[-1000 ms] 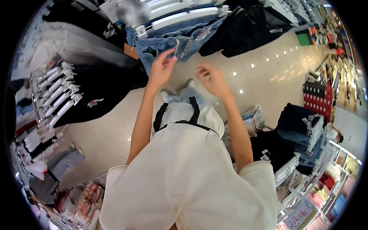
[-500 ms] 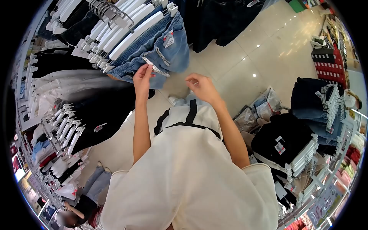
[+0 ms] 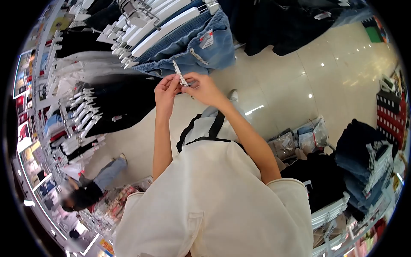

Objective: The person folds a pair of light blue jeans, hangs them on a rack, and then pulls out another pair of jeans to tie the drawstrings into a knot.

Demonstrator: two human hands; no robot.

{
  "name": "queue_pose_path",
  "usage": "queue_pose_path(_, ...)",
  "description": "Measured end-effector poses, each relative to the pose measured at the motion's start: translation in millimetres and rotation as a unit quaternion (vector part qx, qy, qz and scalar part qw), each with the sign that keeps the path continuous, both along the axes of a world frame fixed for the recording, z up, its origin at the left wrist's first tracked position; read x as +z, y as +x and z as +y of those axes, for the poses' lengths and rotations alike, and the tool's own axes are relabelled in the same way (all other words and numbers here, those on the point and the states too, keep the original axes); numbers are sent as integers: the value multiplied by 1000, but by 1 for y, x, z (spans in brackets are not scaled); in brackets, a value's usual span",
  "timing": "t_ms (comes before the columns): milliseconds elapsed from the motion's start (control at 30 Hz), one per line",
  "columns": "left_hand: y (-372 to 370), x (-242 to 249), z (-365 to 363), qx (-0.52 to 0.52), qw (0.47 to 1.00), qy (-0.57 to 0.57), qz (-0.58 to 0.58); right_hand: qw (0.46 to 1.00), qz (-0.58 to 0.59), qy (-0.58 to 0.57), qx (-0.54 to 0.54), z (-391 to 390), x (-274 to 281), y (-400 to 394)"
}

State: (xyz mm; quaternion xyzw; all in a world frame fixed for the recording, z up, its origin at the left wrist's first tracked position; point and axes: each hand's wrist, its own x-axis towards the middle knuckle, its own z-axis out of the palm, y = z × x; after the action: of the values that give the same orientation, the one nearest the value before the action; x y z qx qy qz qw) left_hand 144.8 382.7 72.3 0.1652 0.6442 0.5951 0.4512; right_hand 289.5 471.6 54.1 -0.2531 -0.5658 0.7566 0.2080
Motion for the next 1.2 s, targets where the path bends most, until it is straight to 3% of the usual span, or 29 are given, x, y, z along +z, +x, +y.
queue_pose_path(200, 8, 5, -3, 56, 996, 28, -61, 980, -8, -193, 46, 20, -4, 25)
queue_pose_path(667, 12, -13, 6, 24, 994, 7, -105, 986, -61, -146, 46, 6, -22, 42)
queue_pose_path(733, 9, -16, 1, 14, 993, 0, -113, 991, -90, -91, 28, -3, -28, 47)
queue_pose_path(1000, 17, -19, 4, -111, 986, 11, -124, 992, -67, -89, -57, -19, -29, 58)
queue_pose_path(1200, 18, -16, 6, -136, 983, 7, -120, 994, -63, -63, -60, -15, -23, 58)
